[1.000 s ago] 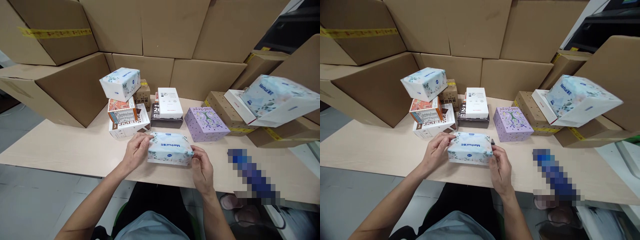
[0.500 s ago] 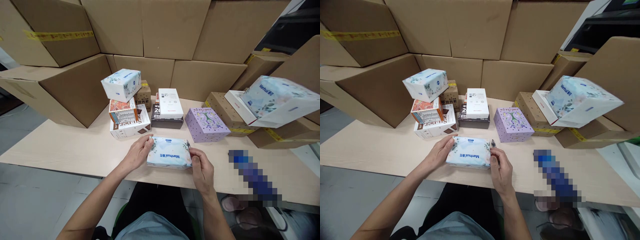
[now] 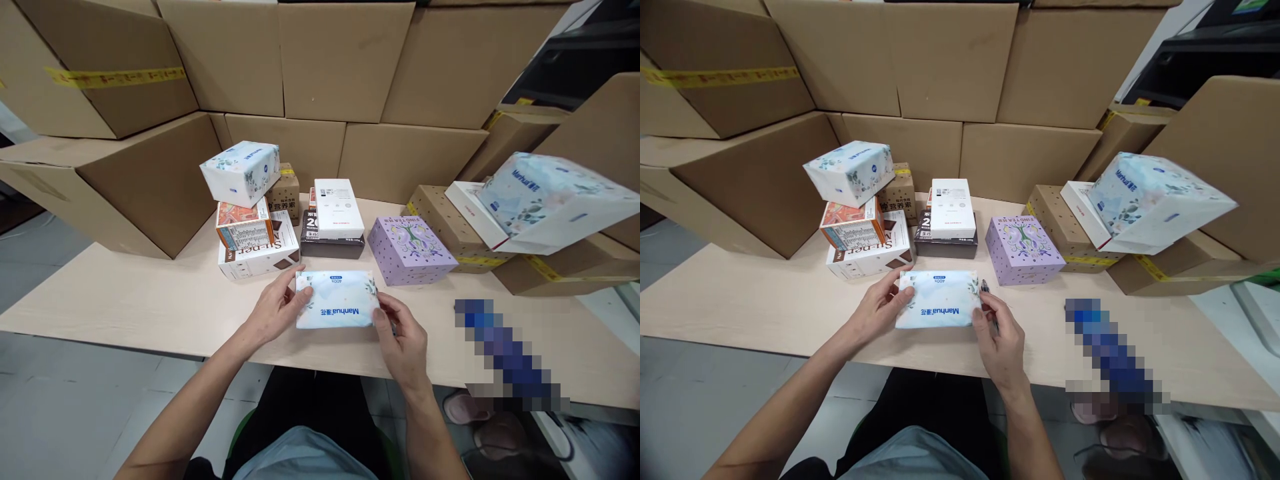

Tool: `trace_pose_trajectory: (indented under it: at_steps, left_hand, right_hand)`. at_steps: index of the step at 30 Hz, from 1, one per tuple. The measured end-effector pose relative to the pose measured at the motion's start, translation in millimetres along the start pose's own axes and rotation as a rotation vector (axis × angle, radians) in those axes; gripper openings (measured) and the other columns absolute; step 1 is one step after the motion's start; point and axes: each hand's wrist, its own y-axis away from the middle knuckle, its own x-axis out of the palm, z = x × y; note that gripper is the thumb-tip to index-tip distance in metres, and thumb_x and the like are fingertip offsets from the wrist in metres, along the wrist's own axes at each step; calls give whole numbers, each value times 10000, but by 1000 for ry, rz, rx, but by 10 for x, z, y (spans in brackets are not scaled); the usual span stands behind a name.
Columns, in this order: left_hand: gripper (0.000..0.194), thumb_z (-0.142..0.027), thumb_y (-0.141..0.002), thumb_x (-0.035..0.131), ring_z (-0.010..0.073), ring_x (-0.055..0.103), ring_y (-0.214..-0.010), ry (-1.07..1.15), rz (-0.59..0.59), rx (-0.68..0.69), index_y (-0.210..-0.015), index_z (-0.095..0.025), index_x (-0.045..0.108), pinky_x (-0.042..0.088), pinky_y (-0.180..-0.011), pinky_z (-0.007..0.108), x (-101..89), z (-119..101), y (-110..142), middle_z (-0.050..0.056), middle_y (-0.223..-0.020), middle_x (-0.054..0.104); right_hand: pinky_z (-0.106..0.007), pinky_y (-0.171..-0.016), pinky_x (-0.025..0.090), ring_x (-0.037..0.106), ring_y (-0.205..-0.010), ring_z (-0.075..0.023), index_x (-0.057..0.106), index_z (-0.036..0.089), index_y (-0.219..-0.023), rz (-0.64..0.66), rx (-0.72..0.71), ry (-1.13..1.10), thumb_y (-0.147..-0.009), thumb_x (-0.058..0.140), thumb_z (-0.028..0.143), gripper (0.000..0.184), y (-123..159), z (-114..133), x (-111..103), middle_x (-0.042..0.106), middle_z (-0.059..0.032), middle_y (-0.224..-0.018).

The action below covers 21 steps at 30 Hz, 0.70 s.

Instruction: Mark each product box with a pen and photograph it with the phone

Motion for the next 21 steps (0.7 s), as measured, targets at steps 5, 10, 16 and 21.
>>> trace_pose_trajectory:
  at_steps: [5, 10, 16, 21]
  left_hand:
    - [586, -592, -927, 547, 180, 592, -688, 17, 11, -30, -1382, -223, 558, 456, -627, 300, 11, 29, -22, 50, -913, 694]
    - [558, -564, -950, 516, 176, 579, -677, 2, 19, -28, -1397, -232, 547, 452, -647, 304, 1, 4, -19, 29, -879, 676]
    - [604, -573, -969, 477, 168, 552, -646, -37, 92, -38, -1463, -226, 487, 454, -636, 302, -4, -6, -4, -12, -741, 612]
    - [533, -488, -997, 464, 202, 621, -893, -140, -86, 192, -1477, -256, 461, 517, -776, 364, 10, 98, -11, 98, -1204, 639]
  right_hand:
    - [-388, -699, 554, 660, -808, -229, 696, 182, -1085, -79, 27, 348, -971, 532, 481, 359, -59, -30, -213, 670, -126, -1033]
    - [-360, -568, 472, 641, -723, -242, 681, 200, -1001, 201, 107, 618, -914, 563, 573, 400, 9, -144, -378, 613, -96, -946]
    - [-349, -631, 438, 617, -719, -224, 629, 209, -875, 238, 192, 616, -935, 496, 423, 259, 4, -105, -416, 645, -73, -881]
    - [-339, -629, 497, 629, -631, -190, 617, 188, -948, -129, 314, 254, -869, 647, 494, 317, -42, -2, -554, 652, -28, -737]
